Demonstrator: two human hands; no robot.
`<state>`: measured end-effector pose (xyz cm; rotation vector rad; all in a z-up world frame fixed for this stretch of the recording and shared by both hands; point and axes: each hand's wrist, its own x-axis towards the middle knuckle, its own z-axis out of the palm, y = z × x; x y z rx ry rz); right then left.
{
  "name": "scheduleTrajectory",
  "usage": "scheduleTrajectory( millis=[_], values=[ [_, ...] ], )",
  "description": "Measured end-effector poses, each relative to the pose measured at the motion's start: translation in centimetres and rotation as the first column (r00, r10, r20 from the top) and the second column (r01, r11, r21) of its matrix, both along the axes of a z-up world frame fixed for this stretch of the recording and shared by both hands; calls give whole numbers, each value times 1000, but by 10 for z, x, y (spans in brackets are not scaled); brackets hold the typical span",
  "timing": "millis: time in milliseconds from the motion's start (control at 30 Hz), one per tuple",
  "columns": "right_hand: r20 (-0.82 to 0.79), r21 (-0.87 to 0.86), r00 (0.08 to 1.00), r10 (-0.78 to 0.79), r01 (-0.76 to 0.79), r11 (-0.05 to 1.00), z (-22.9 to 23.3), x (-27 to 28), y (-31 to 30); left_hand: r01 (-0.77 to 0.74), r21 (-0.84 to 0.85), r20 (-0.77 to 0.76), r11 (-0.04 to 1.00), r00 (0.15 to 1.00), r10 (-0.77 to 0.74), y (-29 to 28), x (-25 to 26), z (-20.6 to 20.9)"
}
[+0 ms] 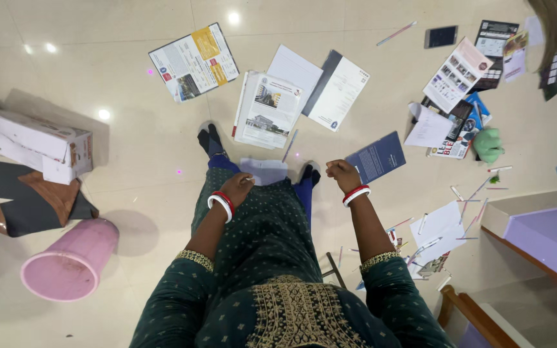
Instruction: The person picks up and gathers various papers and documents scattered on the floor, stacks them by hand, and places the stacked papers on a shelf.
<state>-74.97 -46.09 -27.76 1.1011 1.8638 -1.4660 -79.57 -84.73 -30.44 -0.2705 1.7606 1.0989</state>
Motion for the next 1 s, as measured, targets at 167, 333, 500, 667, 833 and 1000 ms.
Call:
scheduleTrajectory(
  millis=[167, 333, 500, 667, 833, 1000],
  values=[
    [202, 1, 968, -151, 153, 988, -131, -41, -9, -56, -15, -71, 998, 996, 55, -32, -29, -134],
    [350, -2, 926, -144, 155, 988, -281, -64, -7, -49, -210, -45, 976, 998, 40, -25, -49, -275],
    [216, -63, 968, -125, 141, 988, -422, -80, -6, -113, -262, 36, 959, 991, 126, 9, -60, -411],
    [212, 58, 977, 18, -31, 998, -537, -61, 5, -159, -205, 38, 966, 985, 170, 41, -72, -507],
    [3, 322, 992, 124, -118, 939, -603, -35, 5, -221, -214, -384, 952, 915, 126, 36, -85, -579],
    [-33, 402, 999, -22, 34, 915, -612, -31, -11, -278, -227, -334, 934, 923, 193, 37, -95, -579]
  ],
)
